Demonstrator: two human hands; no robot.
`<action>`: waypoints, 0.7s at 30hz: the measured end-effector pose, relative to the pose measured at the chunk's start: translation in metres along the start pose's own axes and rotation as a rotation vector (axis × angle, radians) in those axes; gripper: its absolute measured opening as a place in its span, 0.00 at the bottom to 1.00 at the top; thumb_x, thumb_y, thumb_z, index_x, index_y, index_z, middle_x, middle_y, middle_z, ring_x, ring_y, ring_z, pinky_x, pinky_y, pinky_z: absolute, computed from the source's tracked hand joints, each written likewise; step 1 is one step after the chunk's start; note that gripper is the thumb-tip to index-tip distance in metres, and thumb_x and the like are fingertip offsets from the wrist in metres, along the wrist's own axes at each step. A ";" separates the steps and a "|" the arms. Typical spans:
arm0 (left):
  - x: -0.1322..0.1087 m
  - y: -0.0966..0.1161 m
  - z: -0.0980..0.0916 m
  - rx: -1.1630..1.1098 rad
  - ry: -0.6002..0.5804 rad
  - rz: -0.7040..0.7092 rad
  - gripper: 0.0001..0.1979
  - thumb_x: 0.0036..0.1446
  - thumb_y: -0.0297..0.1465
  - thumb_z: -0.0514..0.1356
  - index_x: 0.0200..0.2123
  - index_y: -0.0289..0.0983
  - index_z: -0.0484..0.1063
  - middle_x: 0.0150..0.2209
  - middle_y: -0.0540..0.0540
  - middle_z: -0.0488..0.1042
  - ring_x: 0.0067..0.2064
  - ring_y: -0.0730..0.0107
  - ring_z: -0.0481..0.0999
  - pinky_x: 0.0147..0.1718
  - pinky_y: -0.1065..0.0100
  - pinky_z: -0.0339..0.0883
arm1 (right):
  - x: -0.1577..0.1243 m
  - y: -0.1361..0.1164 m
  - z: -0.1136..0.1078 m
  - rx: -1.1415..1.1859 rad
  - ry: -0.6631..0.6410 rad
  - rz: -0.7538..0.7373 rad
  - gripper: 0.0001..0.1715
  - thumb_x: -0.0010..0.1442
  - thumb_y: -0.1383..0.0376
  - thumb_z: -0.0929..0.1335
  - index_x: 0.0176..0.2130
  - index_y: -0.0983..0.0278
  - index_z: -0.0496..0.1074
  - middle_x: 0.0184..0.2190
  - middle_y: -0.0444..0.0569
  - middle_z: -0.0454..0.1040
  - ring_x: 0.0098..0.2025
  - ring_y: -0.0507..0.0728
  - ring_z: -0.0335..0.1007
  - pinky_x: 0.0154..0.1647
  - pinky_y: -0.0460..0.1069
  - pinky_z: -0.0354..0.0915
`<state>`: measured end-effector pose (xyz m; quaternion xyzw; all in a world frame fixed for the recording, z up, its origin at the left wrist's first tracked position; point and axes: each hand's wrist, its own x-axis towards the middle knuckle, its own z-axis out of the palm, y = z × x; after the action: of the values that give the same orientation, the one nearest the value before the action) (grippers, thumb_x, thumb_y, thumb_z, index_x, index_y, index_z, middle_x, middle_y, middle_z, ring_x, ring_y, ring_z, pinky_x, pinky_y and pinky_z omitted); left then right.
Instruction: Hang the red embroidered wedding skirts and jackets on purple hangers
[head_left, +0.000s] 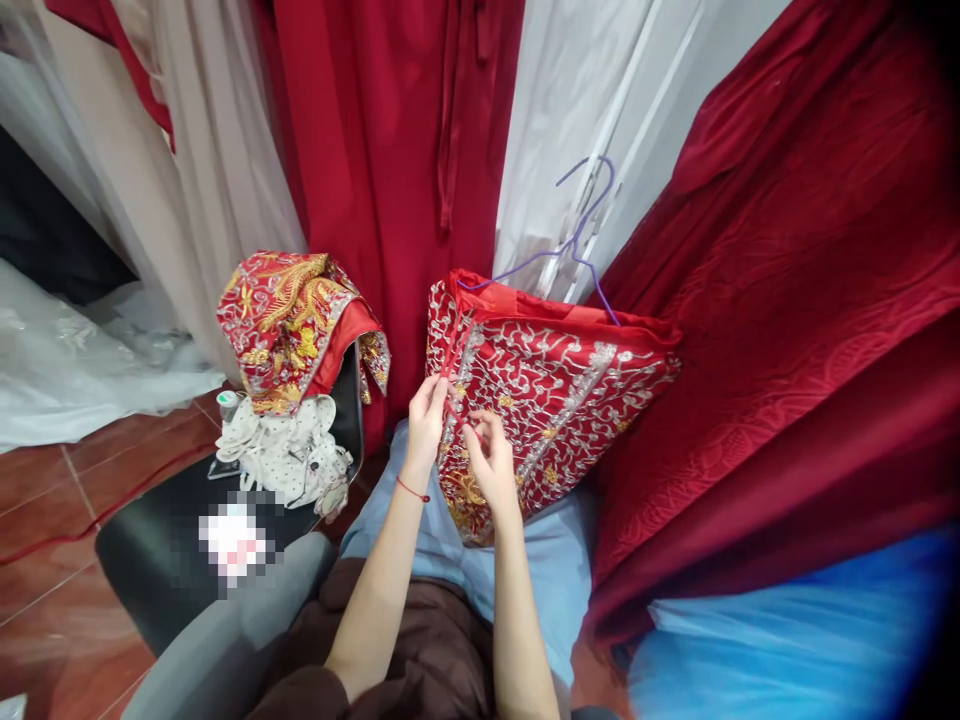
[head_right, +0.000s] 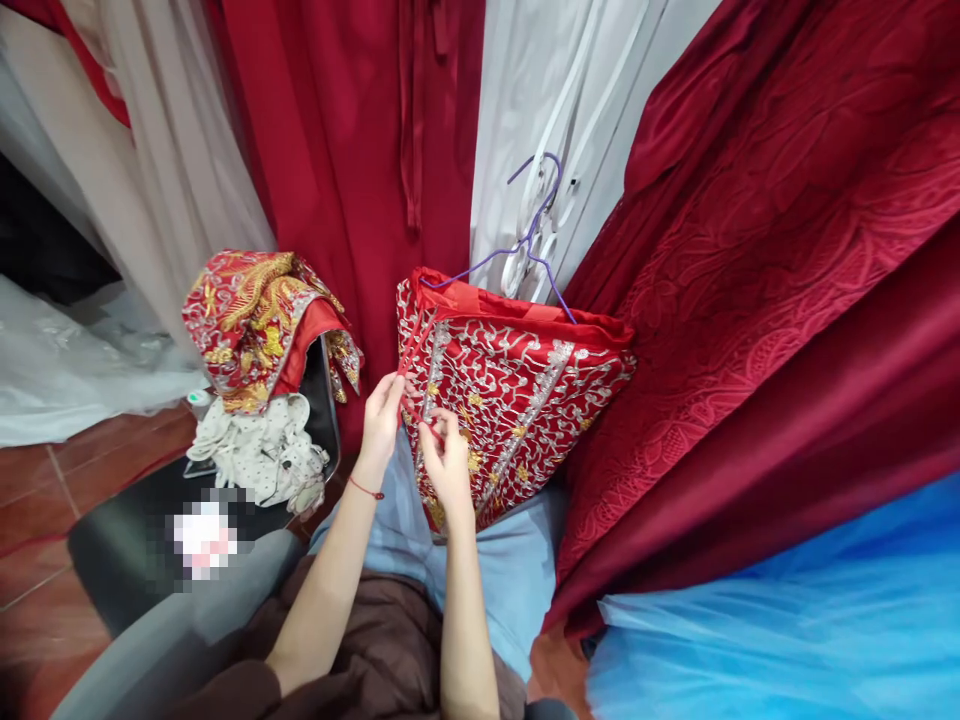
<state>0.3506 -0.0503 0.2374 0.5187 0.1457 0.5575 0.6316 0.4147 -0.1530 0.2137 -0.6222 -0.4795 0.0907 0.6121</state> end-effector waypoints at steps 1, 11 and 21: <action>-0.001 0.000 -0.002 0.091 0.013 0.043 0.15 0.61 0.45 0.60 0.39 0.38 0.74 0.33 0.48 0.73 0.34 0.71 0.71 0.36 0.72 0.65 | 0.001 -0.001 0.000 -0.042 -0.031 -0.012 0.12 0.67 0.56 0.62 0.45 0.61 0.67 0.24 0.39 0.62 0.25 0.51 0.58 0.28 0.46 0.55; -0.006 -0.005 -0.023 0.302 0.039 0.025 0.15 0.61 0.42 0.60 0.44 0.38 0.76 0.24 0.52 0.69 0.25 0.74 0.64 0.28 0.73 0.57 | -0.007 0.000 0.012 -0.559 -0.263 0.103 0.16 0.67 0.58 0.60 0.29 0.60 0.65 0.23 0.46 0.70 0.28 0.56 0.66 0.30 0.48 0.52; -0.002 -0.017 -0.025 -0.115 0.064 -0.176 0.20 0.51 0.42 0.68 0.41 0.35 0.72 0.21 0.56 0.65 0.22 0.81 0.59 0.21 0.76 0.50 | 0.050 -0.030 0.014 0.421 -0.098 0.263 0.08 0.57 0.58 0.61 0.30 0.59 0.58 0.20 0.37 0.55 0.19 0.49 0.50 0.21 0.45 0.50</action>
<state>0.3407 -0.0366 0.2123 0.4487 0.1783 0.5235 0.7020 0.4166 -0.1148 0.2595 -0.5330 -0.3944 0.2974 0.6870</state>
